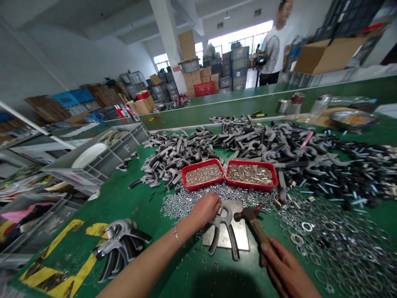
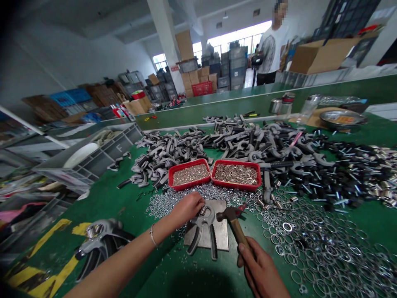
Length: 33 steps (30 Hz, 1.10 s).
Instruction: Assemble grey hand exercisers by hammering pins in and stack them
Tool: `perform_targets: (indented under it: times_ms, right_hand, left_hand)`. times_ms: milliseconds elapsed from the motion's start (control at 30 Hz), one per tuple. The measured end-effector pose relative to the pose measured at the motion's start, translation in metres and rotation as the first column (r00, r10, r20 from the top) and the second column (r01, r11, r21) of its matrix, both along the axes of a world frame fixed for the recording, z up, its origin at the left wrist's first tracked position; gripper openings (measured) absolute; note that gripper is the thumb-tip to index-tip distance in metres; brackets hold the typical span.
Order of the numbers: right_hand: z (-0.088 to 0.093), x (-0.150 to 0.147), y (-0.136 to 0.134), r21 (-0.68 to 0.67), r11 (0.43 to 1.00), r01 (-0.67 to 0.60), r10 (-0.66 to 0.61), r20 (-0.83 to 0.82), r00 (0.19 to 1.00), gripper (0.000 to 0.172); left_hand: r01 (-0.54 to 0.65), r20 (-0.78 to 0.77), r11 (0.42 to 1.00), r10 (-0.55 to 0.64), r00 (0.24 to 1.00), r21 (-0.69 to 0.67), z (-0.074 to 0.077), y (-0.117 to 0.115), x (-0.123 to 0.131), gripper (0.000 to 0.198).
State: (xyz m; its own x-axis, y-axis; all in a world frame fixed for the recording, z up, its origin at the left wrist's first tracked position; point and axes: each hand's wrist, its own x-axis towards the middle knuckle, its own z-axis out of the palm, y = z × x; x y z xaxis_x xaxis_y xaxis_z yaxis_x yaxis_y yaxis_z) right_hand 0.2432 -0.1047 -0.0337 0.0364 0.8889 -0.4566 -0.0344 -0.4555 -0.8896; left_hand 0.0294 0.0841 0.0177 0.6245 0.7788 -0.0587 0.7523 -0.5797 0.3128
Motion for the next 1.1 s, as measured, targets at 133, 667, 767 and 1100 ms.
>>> perform_targets:
  times_ms: [133,667,767,1100]
  right_hand:
    - [0.002,0.001,0.001,0.021,1.0,-0.004,0.004,0.033,0.999,0.045]
    - [0.053,0.017,0.019,0.148,0.971,-0.19,0.128,0.35,0.928,0.049]
    - [0.088,0.022,0.04,0.207,0.905,-0.372,0.199,0.566,0.8,0.046]
    - [0.095,-0.005,0.091,0.106,0.802,-0.587,0.31,0.767,0.562,0.038]
  left_hand:
    - [0.028,-0.064,0.999,-0.025,0.998,0.044,0.002,0.001,0.001,0.019]
    - [0.031,-0.04,0.98,-0.023,0.999,0.197,0.003,-0.023,-0.011,0.018]
    - [-0.062,0.107,0.984,0.045,0.993,0.169,0.003,-0.042,-0.03,0.02]
    - [0.087,-0.052,0.987,-0.08,0.995,0.138,0.002,-0.047,-0.04,0.013]
